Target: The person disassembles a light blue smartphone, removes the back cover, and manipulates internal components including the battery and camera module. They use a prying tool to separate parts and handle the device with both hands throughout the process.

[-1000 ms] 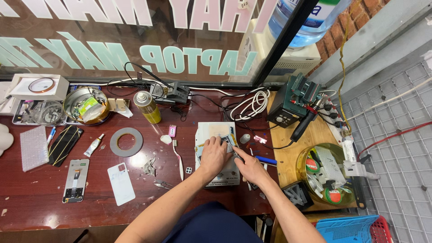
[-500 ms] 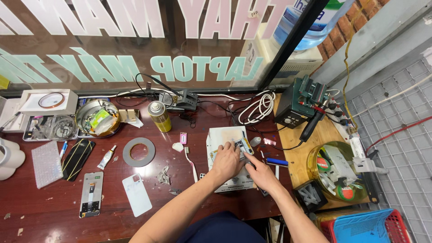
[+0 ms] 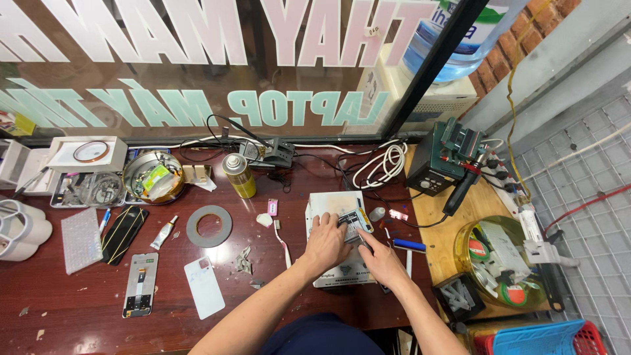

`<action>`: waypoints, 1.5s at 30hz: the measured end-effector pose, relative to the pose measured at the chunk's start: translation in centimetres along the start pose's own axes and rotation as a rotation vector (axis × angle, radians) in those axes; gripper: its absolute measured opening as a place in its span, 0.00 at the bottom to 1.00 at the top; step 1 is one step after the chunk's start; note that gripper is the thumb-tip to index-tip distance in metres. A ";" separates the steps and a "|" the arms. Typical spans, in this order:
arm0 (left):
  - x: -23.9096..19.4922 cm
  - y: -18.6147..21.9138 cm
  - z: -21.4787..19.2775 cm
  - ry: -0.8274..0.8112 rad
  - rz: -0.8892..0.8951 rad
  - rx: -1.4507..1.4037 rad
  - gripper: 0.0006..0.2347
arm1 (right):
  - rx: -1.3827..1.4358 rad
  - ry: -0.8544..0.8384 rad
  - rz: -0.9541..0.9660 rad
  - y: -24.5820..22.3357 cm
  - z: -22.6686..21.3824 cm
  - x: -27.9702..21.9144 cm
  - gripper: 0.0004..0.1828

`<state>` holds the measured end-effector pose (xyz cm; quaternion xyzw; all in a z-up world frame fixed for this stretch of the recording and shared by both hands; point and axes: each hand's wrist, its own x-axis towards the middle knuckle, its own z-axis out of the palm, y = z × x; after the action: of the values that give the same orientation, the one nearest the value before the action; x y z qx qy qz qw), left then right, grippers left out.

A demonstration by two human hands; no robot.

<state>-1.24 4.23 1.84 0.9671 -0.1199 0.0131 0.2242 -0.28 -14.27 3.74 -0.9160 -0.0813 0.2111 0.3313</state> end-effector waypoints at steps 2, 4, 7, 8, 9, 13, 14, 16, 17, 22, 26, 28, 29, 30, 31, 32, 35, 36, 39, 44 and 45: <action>0.0 0.3 0.5 0.045 -0.010 0.006 0.18 | -0.014 -0.068 0.131 0.1 -0.4 0.3 0.30; 0.5 0.0 1.5 0.054 -0.043 0.013 0.13 | 0.028 -0.124 0.143 0.6 -0.8 0.3 0.31; 2.4 -1.3 3.2 0.108 -0.141 -0.005 0.07 | 0.164 -0.142 0.080 1.7 -1.2 0.8 0.30; 3.3 -1.7 3.7 0.134 -0.182 -0.014 0.06 | 0.202 -0.116 0.130 2.1 -1.4 1.1 0.31; 4.2 -2.1 4.2 0.164 -0.228 -0.098 0.07 | 0.241 -0.093 0.184 2.5 -1.6 1.2 0.32; 7.4 -3.0 5.5 0.138 -0.410 -0.296 0.07 | 0.393 0.039 0.049 4.3 -2.2 2.2 0.29; 7.8 -3.0 5.6 0.094 -0.456 -0.310 0.07 | 0.416 0.023 0.048 4.6 -2.2 2.1 0.29; 8.4 -3.0 5.7 0.037 -0.535 -0.321 0.06 | 0.465 -0.015 0.068 4.9 -2.5 2.3 0.29; 8.2 -2.9 5.8 0.002 -0.578 -0.326 0.06 | 0.494 -0.043 0.096 4.9 -2.4 2.2 0.29; 7.7 -1.9 5.3 0.131 -0.562 -0.303 0.04 | 0.455 -0.134 0.122 3.4 -1.6 2.1 0.31; 6.5 -0.5 5.5 0.274 -0.442 -0.254 0.04 | 0.502 -0.162 0.193 2.4 -1.1 1.6 0.32; 6.5 -0.6 5.4 0.281 -0.414 -0.236 0.04 | 0.492 -0.173 0.197 1.6 -0.8 1.9 0.32; 6.3 -0.6 5.7 0.275 -0.400 -0.230 0.04 | 0.479 -0.178 0.207 1.6 -0.6 1.8 0.33; 6.2 -0.8 6.1 0.274 -0.411 -0.242 0.05 | 0.467 -0.184 0.216 1.7 -0.5 1.7 0.34; 6.4 -1.1 6.4 0.270 -0.417 -0.254 0.05 | 0.467 -0.179 0.219 1.7 -0.4 1.7 0.33; 6.6 -1.5 6.8 0.266 -0.424 -0.266 0.06 | 0.468 -0.173 0.222 1.8 -0.4 1.7 0.33; 7.7 -3.5 7.2 0.374 -0.453 -0.415 0.07 | 0.471 -0.167 0.223 1.7 -0.2 1.7 0.33; 8.0 -4.3 7.1 0.369 -0.488 -0.479 0.08 | 0.472 -0.168 0.223 1.8 -0.2 1.7 0.33; 7.9 -8.0 5.7 0.357 -0.598 -0.722 0.11 | 0.486 -0.165 0.237 1.9 -0.1 1.8 0.32; 0.9 -14.8 2.6 0.415 -0.683 -0.786 0.16 | 0.348 -0.159 0.175 3.3 0.5 1.6 0.32; -1.3 -15.8 2.3 0.422 -0.722 -0.717 0.18 | 0.298 -0.167 0.171 3.6 0.6 1.5 0.32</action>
<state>1.18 17.24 -7.11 0.7860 0.2701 0.0874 0.5491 0.83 -16.32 0.51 -0.8396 0.0019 0.3234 0.4364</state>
